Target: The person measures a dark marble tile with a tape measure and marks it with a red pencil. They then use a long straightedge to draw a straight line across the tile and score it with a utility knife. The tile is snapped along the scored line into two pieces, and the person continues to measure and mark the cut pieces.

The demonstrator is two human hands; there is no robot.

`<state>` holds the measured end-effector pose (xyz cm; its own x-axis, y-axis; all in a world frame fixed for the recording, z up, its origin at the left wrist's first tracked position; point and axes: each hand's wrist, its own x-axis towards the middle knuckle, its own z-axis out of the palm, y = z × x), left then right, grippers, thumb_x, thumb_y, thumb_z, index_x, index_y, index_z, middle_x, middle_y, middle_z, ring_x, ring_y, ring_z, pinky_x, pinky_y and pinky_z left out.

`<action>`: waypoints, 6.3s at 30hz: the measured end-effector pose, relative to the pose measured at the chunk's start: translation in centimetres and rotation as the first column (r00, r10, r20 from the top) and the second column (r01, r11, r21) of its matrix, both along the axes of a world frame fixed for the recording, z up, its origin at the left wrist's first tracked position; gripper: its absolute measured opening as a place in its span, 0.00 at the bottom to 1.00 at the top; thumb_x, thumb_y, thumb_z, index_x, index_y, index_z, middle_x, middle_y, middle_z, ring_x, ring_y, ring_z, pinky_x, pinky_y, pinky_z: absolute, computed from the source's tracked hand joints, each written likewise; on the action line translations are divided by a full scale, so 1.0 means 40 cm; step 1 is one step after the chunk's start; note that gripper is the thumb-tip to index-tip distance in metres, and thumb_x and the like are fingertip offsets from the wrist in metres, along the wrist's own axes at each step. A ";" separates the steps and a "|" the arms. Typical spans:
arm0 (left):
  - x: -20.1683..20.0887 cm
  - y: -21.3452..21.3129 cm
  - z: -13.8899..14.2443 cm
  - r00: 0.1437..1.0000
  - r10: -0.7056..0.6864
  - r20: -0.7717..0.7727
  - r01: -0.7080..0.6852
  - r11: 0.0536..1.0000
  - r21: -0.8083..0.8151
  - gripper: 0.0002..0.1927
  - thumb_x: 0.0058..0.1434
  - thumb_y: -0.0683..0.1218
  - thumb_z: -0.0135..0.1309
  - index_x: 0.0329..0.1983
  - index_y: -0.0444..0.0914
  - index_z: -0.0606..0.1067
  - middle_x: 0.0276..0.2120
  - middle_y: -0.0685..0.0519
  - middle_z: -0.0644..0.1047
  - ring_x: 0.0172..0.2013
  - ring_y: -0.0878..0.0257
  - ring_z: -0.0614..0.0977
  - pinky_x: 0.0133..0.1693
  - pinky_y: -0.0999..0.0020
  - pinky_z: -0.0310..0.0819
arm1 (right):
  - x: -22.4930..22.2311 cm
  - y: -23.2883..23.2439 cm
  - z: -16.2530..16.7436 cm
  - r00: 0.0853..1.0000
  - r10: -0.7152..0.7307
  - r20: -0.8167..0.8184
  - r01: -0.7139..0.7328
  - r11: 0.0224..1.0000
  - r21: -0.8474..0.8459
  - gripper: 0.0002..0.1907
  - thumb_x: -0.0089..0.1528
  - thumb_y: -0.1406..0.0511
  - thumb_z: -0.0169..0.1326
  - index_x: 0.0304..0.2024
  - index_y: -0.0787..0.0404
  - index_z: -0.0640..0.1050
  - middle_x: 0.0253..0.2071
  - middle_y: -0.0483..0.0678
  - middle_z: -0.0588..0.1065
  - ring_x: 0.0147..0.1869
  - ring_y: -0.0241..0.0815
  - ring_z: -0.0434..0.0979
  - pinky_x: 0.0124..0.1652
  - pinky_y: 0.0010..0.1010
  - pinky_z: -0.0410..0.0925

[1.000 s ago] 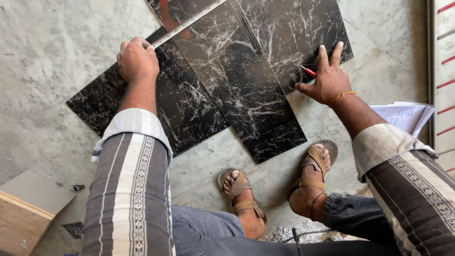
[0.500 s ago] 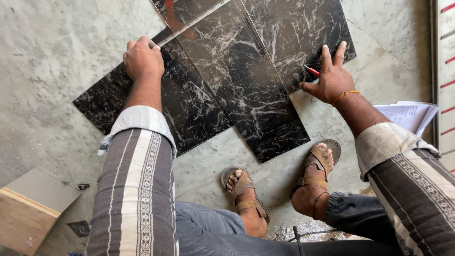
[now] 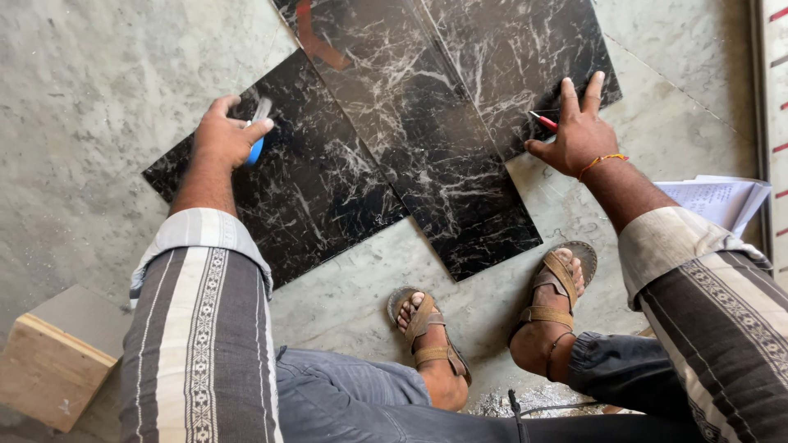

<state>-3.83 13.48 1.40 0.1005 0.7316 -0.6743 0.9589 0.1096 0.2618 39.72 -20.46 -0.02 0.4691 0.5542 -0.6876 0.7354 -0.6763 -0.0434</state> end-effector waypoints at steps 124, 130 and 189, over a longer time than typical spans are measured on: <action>0.681 -0.312 0.044 0.843 -0.475 -0.251 0.430 0.877 -0.215 0.86 0.35 0.66 0.78 0.78 0.49 0.22 0.73 0.36 0.19 0.71 0.23 0.27 0.62 0.20 0.55 | -0.192 -0.129 0.004 0.986 0.156 -0.053 -0.155 0.988 0.023 0.12 0.69 0.55 0.42 0.41 0.55 0.70 0.26 0.61 0.79 0.31 0.67 0.80 0.35 0.57 0.71; 0.671 -0.328 0.040 0.832 -0.492 -0.257 0.448 0.868 -0.213 0.89 0.31 0.68 0.78 0.78 0.49 0.22 0.74 0.36 0.20 0.71 0.25 0.27 0.61 0.20 0.55 | -0.194 -0.122 0.018 0.989 0.136 -0.056 -0.132 0.989 0.065 0.14 0.70 0.55 0.42 0.40 0.57 0.70 0.27 0.61 0.78 0.32 0.68 0.79 0.36 0.58 0.70; 0.835 -0.793 0.224 0.597 0.021 0.802 0.411 0.850 -0.328 0.42 0.57 0.63 0.56 0.73 0.44 0.65 0.68 0.44 0.70 0.58 0.53 0.80 0.60 0.58 0.71 | 0.530 -0.418 0.309 0.634 -0.751 -0.186 0.773 0.624 0.117 0.30 0.75 0.43 0.44 0.44 0.64 0.76 0.25 0.51 0.72 0.25 0.49 0.69 0.25 0.42 0.63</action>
<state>29.55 -18.24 10.35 0.8254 0.2695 -0.4961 0.4373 0.2507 0.8637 60.91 -37.20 12.32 0.7060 0.1435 -0.6935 -0.0576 -0.9644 -0.2582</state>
